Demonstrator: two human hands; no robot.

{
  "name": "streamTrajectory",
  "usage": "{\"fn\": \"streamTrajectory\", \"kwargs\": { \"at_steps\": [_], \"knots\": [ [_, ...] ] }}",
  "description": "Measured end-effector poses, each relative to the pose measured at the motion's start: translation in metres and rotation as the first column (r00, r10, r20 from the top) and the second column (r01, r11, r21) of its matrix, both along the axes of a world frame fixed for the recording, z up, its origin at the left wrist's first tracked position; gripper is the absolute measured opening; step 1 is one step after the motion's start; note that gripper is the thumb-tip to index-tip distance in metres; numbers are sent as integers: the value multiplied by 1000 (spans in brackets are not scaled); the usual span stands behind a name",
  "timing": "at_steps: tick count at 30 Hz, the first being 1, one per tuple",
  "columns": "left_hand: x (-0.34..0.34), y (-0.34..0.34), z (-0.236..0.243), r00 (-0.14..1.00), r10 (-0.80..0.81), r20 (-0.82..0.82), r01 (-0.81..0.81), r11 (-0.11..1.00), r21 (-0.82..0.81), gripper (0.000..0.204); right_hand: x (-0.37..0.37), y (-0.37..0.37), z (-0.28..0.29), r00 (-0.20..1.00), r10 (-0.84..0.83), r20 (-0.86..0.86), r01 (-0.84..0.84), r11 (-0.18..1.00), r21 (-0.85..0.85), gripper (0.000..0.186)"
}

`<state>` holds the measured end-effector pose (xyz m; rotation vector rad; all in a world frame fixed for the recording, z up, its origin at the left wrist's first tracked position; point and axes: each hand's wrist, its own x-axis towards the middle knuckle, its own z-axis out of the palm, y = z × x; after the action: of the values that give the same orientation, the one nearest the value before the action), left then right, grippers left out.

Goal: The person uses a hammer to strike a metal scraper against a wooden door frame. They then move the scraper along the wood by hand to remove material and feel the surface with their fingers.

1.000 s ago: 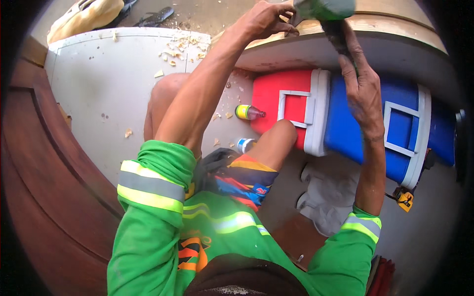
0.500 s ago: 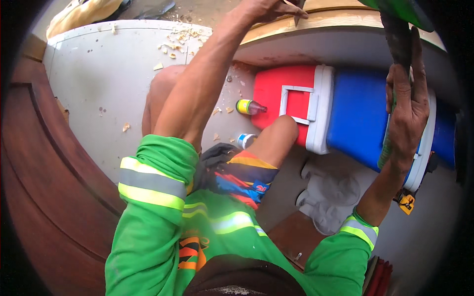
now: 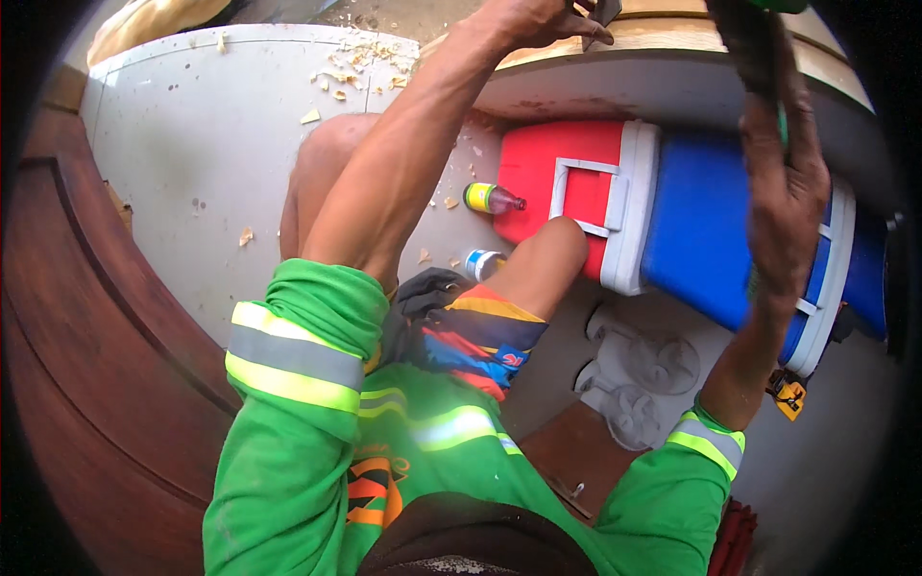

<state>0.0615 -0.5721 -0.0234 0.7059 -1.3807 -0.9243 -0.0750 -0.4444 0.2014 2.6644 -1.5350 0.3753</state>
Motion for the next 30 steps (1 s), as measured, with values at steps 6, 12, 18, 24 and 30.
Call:
{"fn": "streamTrajectory", "kwargs": {
  "at_steps": [6,12,18,24,30],
  "knots": [
    [-3,-4,-10,996,69,64,-66,996,-55,46,8,-14,-3,968,74,-239,-89,995,-49,43],
    [3,1,1,1000,-7,11,6,999,32,49,-15,-9,8,998,31,-52,-38,989,-144,43],
    [-1,-4,-13,986,111,126,-105,993,-54,44,4,-19,6,955,17,-295,-47,994,-96,44],
    [0,2,7,996,41,85,-40,999,-11,41,-47,-35,-1,912,158,-379,-235,957,-168,42],
    [2,1,-9,990,117,80,-112,992,-65,38,-15,-25,10,990,40,-134,-49,997,-63,43]
  ]
}}
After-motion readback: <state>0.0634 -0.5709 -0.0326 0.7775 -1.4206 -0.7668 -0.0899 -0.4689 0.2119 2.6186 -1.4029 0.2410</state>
